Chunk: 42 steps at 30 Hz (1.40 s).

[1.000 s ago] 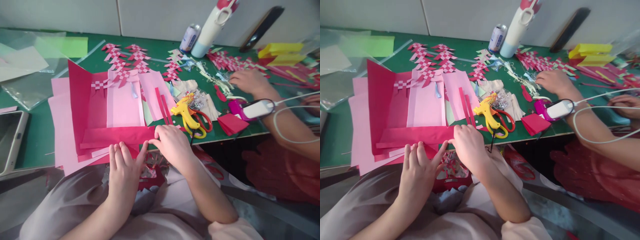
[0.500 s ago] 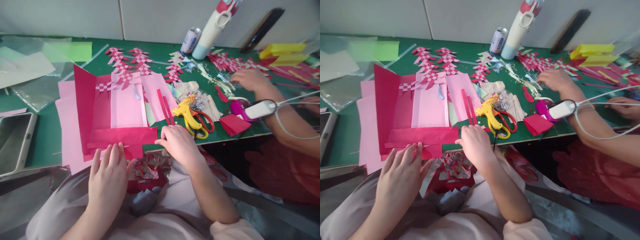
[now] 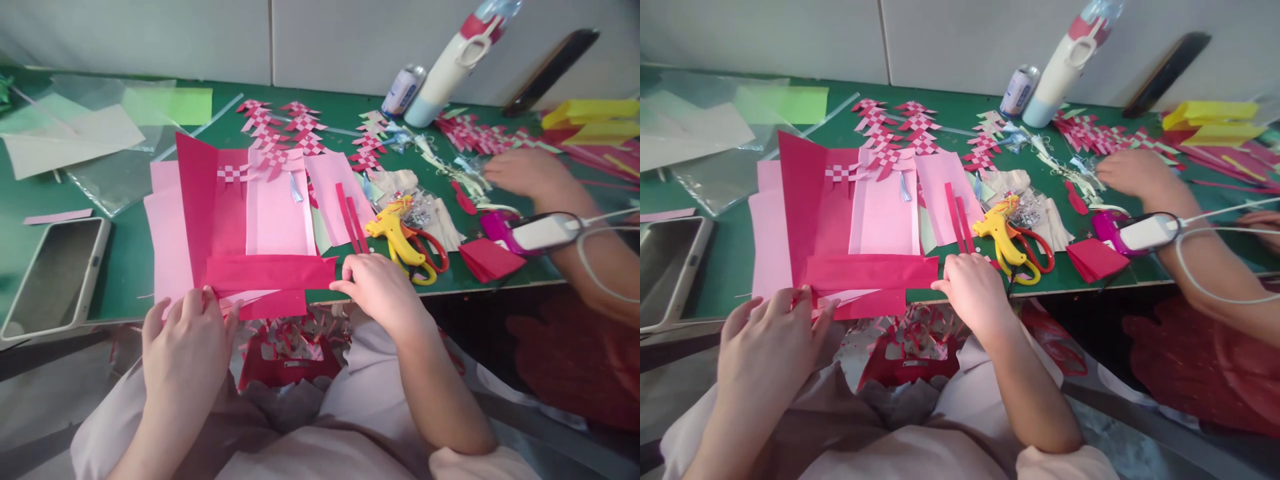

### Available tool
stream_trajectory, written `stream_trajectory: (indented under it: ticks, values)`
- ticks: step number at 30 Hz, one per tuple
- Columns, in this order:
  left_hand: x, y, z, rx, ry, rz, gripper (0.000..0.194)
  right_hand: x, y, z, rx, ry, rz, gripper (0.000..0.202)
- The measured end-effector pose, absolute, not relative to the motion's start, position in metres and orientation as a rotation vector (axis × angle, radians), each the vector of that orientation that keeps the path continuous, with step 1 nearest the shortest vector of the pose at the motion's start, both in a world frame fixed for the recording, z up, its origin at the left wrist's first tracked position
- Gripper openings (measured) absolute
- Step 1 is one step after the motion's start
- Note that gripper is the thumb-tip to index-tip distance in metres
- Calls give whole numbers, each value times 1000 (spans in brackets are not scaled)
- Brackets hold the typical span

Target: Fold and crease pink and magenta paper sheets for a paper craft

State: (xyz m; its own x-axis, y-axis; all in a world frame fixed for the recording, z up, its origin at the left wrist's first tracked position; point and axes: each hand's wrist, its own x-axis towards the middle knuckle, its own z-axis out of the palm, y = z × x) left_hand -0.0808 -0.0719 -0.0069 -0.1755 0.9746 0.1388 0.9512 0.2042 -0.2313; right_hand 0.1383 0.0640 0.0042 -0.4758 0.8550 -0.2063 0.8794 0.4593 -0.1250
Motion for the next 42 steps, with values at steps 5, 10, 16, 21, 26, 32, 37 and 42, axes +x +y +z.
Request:
stream_trajectory:
  ticks: [5,10,16,21,26,32,37,42]
  values:
    - [-83,-72,-6,-1844,-2231,54,39,139,65,4,1554,2585,-337,24]
    - [-92,-66,-12,-1836,-2259,-54,42,139,67,5,1576,2583,-405,24]
    - [-108,-58,-15,-2006,-2214,-193,35,139,65,4,1581,2587,-418,24]
    - [-125,-54,-9,-2131,-2166,-413,18,140,66,7,1524,2601,-436,19]
    - [-126,-54,20,-2337,-2160,-967,7,142,65,25,1298,2806,-760,15]
    - [-101,-53,64,-2151,-2187,-1631,8,135,52,54,1083,3125,-1123,27]
    - [-92,-38,85,-1975,-2332,-1840,20,129,43,69,891,3108,-1354,25]
    - [-101,-16,71,-2000,-2771,-1917,31,124,50,60,559,2805,-1470,44]
